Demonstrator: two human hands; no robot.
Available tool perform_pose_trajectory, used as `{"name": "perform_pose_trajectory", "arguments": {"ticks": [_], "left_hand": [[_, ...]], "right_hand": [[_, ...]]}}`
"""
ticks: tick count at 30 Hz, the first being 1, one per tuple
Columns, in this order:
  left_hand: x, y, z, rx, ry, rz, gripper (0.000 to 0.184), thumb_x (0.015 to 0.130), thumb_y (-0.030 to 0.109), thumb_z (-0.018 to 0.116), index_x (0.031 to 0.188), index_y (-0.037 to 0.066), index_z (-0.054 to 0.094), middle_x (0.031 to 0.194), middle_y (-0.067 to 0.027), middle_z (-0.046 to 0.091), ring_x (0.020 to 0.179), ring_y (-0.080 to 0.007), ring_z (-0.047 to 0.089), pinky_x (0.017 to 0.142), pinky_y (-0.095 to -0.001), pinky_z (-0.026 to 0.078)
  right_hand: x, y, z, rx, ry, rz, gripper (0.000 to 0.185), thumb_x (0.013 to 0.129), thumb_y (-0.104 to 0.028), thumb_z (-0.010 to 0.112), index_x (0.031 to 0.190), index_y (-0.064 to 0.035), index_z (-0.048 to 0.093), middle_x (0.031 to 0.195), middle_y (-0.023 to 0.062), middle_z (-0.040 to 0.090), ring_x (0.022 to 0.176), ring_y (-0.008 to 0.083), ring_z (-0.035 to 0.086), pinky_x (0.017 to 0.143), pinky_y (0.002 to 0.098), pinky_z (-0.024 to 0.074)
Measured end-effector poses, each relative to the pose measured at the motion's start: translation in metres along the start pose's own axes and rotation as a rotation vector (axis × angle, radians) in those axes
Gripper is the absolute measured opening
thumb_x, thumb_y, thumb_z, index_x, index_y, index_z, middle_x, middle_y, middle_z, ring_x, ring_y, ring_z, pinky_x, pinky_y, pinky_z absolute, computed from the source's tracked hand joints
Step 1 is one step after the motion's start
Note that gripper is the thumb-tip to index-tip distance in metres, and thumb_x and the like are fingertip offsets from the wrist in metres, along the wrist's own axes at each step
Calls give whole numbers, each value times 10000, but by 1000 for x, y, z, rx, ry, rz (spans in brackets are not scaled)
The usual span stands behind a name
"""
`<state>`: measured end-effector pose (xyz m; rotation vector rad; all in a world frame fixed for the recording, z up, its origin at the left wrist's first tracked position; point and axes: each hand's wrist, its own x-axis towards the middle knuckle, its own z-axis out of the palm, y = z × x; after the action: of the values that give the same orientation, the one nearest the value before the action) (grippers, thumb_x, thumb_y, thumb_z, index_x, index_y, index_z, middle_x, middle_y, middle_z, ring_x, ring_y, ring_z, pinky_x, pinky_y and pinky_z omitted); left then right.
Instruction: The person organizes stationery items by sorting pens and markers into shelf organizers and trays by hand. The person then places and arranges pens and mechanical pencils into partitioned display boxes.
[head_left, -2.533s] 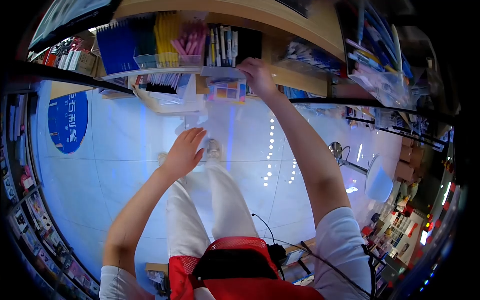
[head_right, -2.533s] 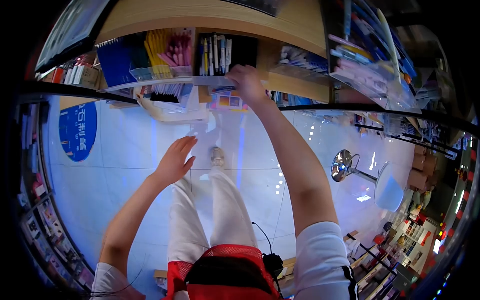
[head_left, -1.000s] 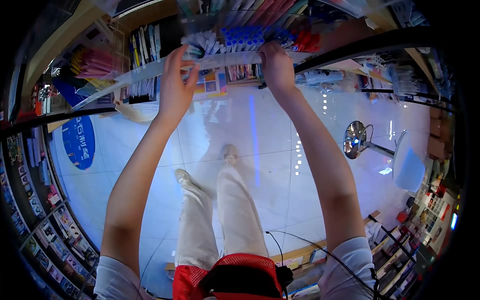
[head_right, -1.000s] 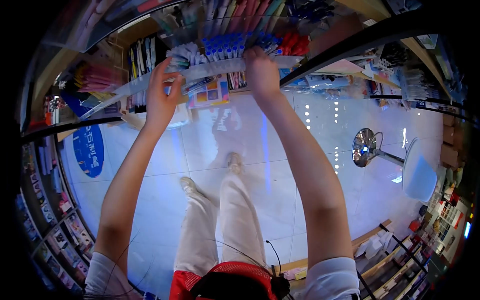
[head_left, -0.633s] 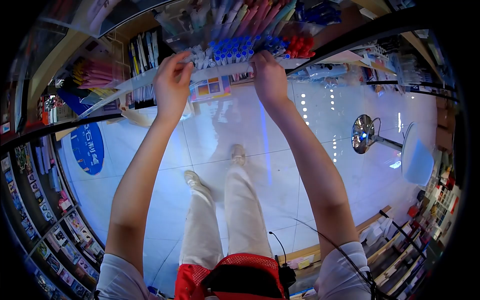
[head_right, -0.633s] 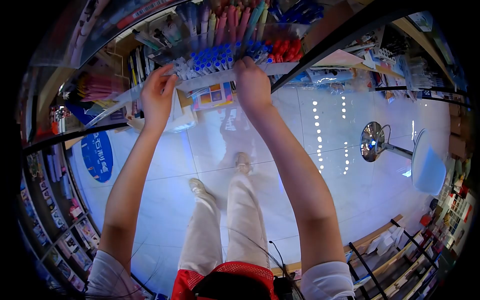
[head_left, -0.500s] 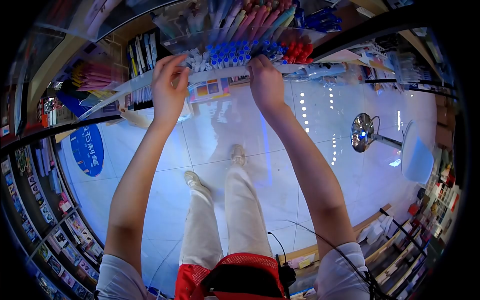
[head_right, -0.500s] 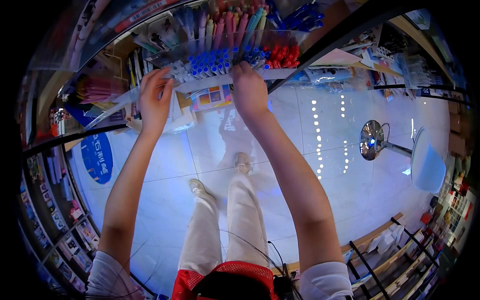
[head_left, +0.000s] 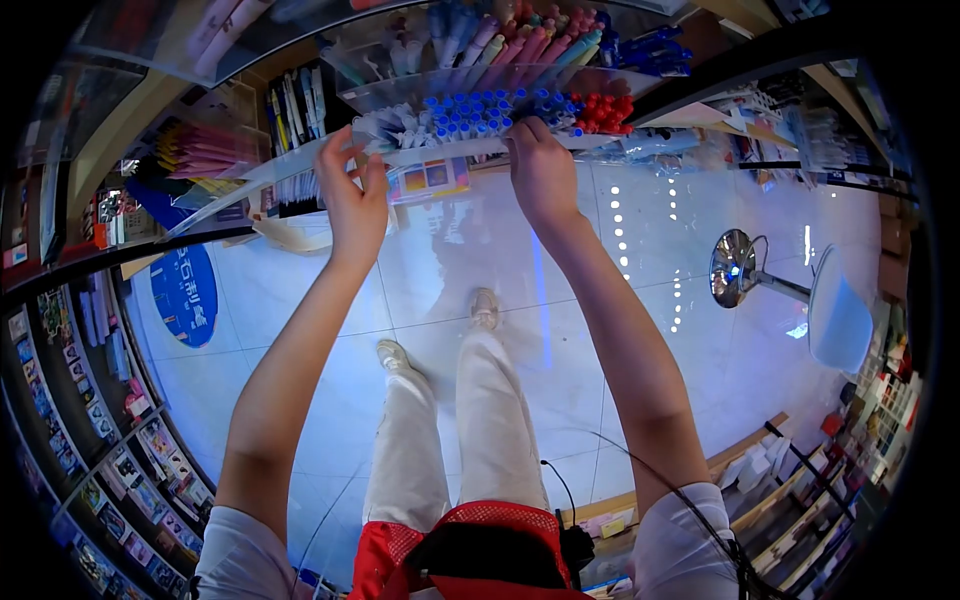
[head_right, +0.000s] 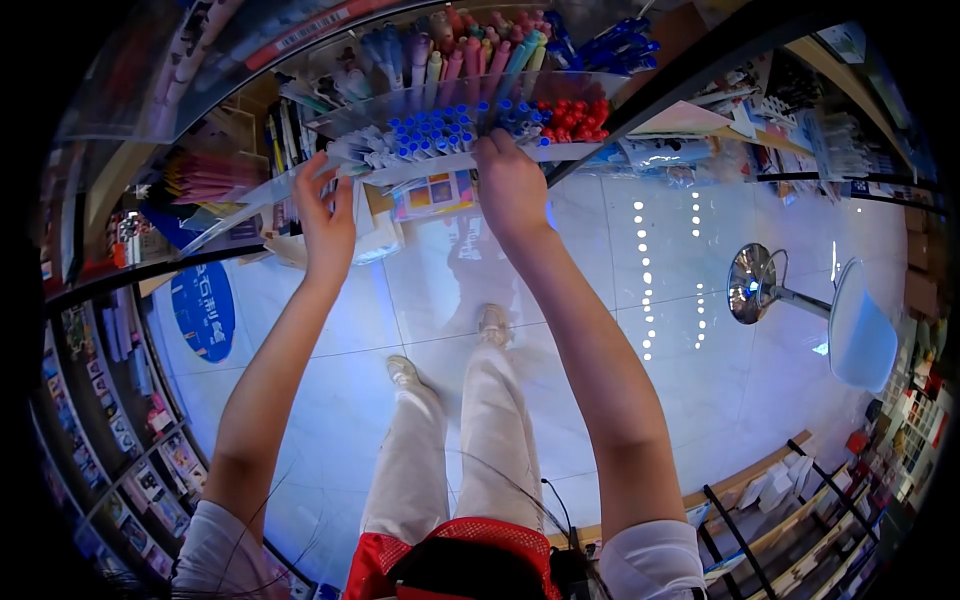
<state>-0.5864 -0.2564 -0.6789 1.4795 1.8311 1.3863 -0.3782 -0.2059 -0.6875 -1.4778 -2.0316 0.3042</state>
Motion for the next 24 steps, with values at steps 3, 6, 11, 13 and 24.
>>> {"name": "perform_pose_trajectory", "arguments": {"ticks": [3, 6, 11, 13, 24], "left_hand": [[-6, -6, 6, -206, 27, -352, 359, 902, 145, 544, 1228, 42, 434, 1197, -149, 496, 1025, -217, 538, 871, -304, 420], [-1, 21, 10, -294, -101, -622, 354, 923, 214, 508, 1230, 50, 445, 1184, -132, 533, 1051, -209, 524, 904, -292, 385], [13, 22, 21, -298, -103, -797, 391, 911, 249, 494, 1252, 62, 449, 1197, -94, 540, 1094, -208, 504, 924, -310, 375], [16, 13, 24, -381, -118, -806, 405, 901, 248, 493, 1261, 69, 446, 1210, -94, 533, 1110, -218, 500, 931, -319, 375], [31, -41, 37, -265, -237, -947, 402, 864, 265, 489, 1208, 57, 507, 1168, -101, 544, 1037, -199, 519, 886, -300, 405]], "right_hand": [[-1, 0, -1, 21, 27, -29, 51, 790, -39, 597, 828, -41, 562, 848, 91, 573, 688, 318, 602, 594, 397, 500], [-3, 1, -2, 46, 15, -32, 65, 799, -28, 582, 862, -37, 565, 882, 97, 574, 700, 327, 601, 606, 402, 501], [-9, 2, -8, 153, 18, -97, 161, 805, 30, 536, 962, -5, 548, 1012, 131, 564, 833, 340, 596, 712, 382, 505], [-14, 1, -16, 191, 40, -133, 186, 801, 52, 525, 982, 11, 541, 1050, 144, 556, 883, 337, 589, 755, 369, 502], [-22, 50, -33, 456, 365, 896, 463, 896, -213, 546, 1274, -54, 333, 1209, 129, 420, 1016, 234, 528, 817, 332, 480]]}}
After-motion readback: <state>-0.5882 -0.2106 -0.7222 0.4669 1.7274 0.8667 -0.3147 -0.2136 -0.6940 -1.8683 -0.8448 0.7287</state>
